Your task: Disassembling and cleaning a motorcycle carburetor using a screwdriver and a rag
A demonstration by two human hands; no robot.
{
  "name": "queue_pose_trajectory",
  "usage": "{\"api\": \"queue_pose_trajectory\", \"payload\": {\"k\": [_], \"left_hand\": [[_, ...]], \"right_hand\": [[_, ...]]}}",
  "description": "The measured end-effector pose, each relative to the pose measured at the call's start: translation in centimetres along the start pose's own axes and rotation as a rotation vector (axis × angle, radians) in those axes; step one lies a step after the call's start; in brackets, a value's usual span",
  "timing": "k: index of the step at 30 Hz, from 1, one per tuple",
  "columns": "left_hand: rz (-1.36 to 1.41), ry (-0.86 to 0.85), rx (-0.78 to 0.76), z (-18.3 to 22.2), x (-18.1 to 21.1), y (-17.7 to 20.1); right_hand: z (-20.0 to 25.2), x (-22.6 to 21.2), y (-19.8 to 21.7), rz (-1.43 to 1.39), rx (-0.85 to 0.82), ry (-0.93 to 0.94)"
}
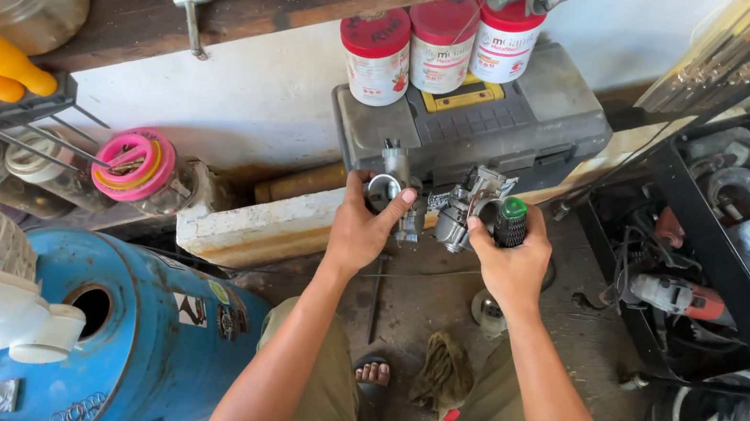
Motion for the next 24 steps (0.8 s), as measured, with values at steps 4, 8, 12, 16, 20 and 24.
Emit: {"api": "queue_pose_trajectory", "payload": {"k": [4, 8, 12, 16, 20, 24], "left_hand": [[0.007, -0.042, -0.007, -0.3, 0.9, -0.5], [-0.127, -0.128, -0.006, -2.4, 2.7, -1.6], [-0.378, -0.348, -0.078, -7.6, 4.7, -3.5], [-0.532, -0.416, -0.128, -12.2, 6.6, -4.7], [-0.593, -0.34, -0.207, -16.4, 4.6, -5.9], [-0.567, -0.341, -0.166, -17.1, 3.8, -6.0]], "right_hand": [[-0.9, -0.3, 0.9, 0.008, 0.022, 0.001], [-3.7, -0.6, 1.5, 0.053, 0.087, 0.018], [-8.7, -0.8, 1.5, 0.13, 0.154, -0.006], [-13.6, -2.6, -0.6, 0.139, 0.189, -0.042], [-17.4, -3.1, -2.7, 0.135, 0.207, -0.066], [-19.8, -2.4, -4.3, 0.116, 0.147, -0.062]]}}
Point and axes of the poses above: each hand's wrist, its own z-axis away from the middle knuckle, its own y-axis out of the back of the hand, x = y × z, the point moved 4 cm from there along -z, towards the middle knuckle
